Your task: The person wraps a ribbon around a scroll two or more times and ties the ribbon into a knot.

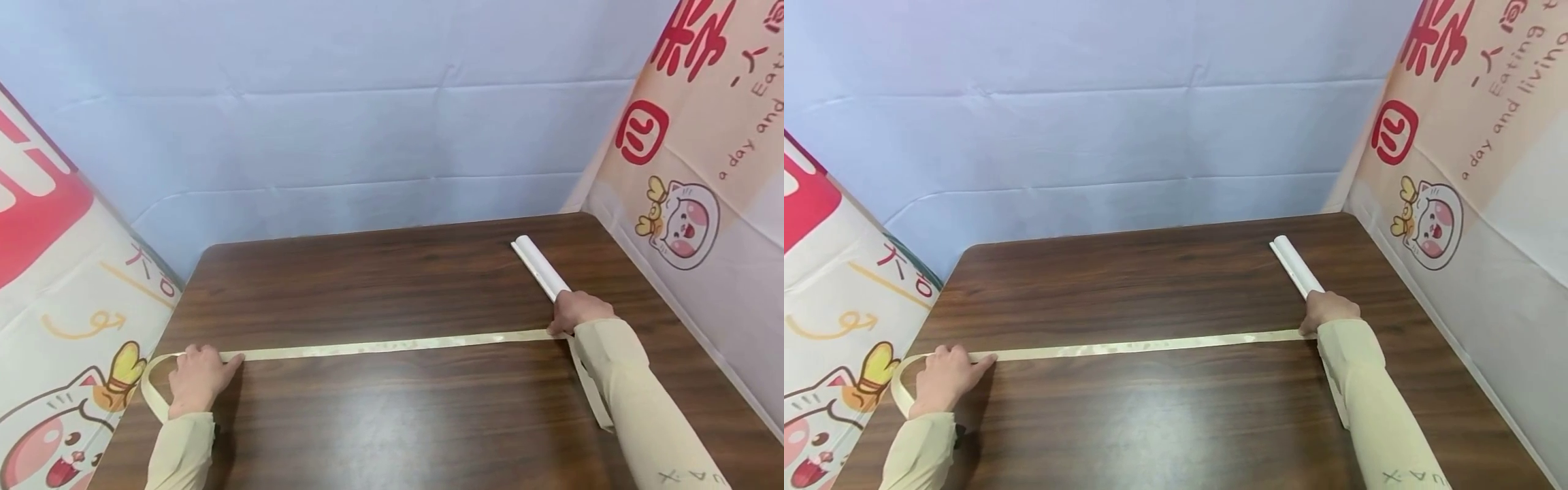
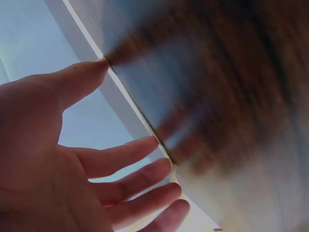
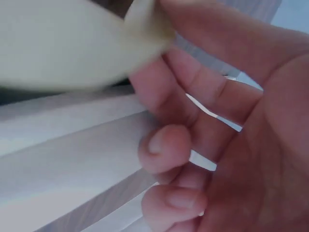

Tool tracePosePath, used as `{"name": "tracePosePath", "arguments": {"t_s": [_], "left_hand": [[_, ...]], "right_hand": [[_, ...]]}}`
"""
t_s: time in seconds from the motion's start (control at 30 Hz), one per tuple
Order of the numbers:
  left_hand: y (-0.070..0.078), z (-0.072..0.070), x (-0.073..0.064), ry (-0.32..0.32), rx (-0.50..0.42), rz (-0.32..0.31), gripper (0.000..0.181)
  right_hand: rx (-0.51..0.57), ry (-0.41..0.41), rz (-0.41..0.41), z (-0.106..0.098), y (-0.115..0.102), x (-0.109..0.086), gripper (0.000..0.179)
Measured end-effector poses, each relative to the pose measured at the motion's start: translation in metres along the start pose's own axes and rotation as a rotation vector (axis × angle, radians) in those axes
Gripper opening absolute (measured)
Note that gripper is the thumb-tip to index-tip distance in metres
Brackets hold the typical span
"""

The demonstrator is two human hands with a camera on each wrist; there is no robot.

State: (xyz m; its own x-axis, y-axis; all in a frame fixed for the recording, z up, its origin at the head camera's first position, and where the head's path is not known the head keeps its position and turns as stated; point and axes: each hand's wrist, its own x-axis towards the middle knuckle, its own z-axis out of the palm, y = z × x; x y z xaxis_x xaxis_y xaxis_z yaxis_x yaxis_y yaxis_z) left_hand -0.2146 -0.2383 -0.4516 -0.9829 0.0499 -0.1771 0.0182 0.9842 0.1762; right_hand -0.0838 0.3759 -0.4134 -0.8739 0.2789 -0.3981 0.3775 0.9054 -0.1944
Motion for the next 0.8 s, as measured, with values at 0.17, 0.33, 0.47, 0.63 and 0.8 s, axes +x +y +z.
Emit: {"name": "tracePosePath", "arguments": {"t_s": [0.17,0.33,0.47,0.63,0.8], "left_hand": [[0.003,-0.003,0.002,-0.048,0.011,-0.023,0.084],[0.003,-0.005,0.005,-0.08,0.021,-0.035,0.095],[0.002,-0.006,0.007,-0.125,0.028,-0.05,0.104],[0.003,-0.008,0.01,-0.175,0.049,-0.047,0.111],[0.004,-0.01,0.011,-0.201,0.064,-0.045,0.11]], "right_hand": [[-0.039,0.017,-0.009,-0.001,0.004,-0.001,0.012],[-0.06,0.038,-0.022,-0.002,0.009,-0.001,0.008],[-0.088,0.057,-0.024,-0.003,0.015,-0.001,0.008],[-0.093,0.09,-0.023,-0.004,0.022,-0.002,0.008],[-0.104,0.143,-0.019,-0.003,0.028,-0.002,0.009]]}}
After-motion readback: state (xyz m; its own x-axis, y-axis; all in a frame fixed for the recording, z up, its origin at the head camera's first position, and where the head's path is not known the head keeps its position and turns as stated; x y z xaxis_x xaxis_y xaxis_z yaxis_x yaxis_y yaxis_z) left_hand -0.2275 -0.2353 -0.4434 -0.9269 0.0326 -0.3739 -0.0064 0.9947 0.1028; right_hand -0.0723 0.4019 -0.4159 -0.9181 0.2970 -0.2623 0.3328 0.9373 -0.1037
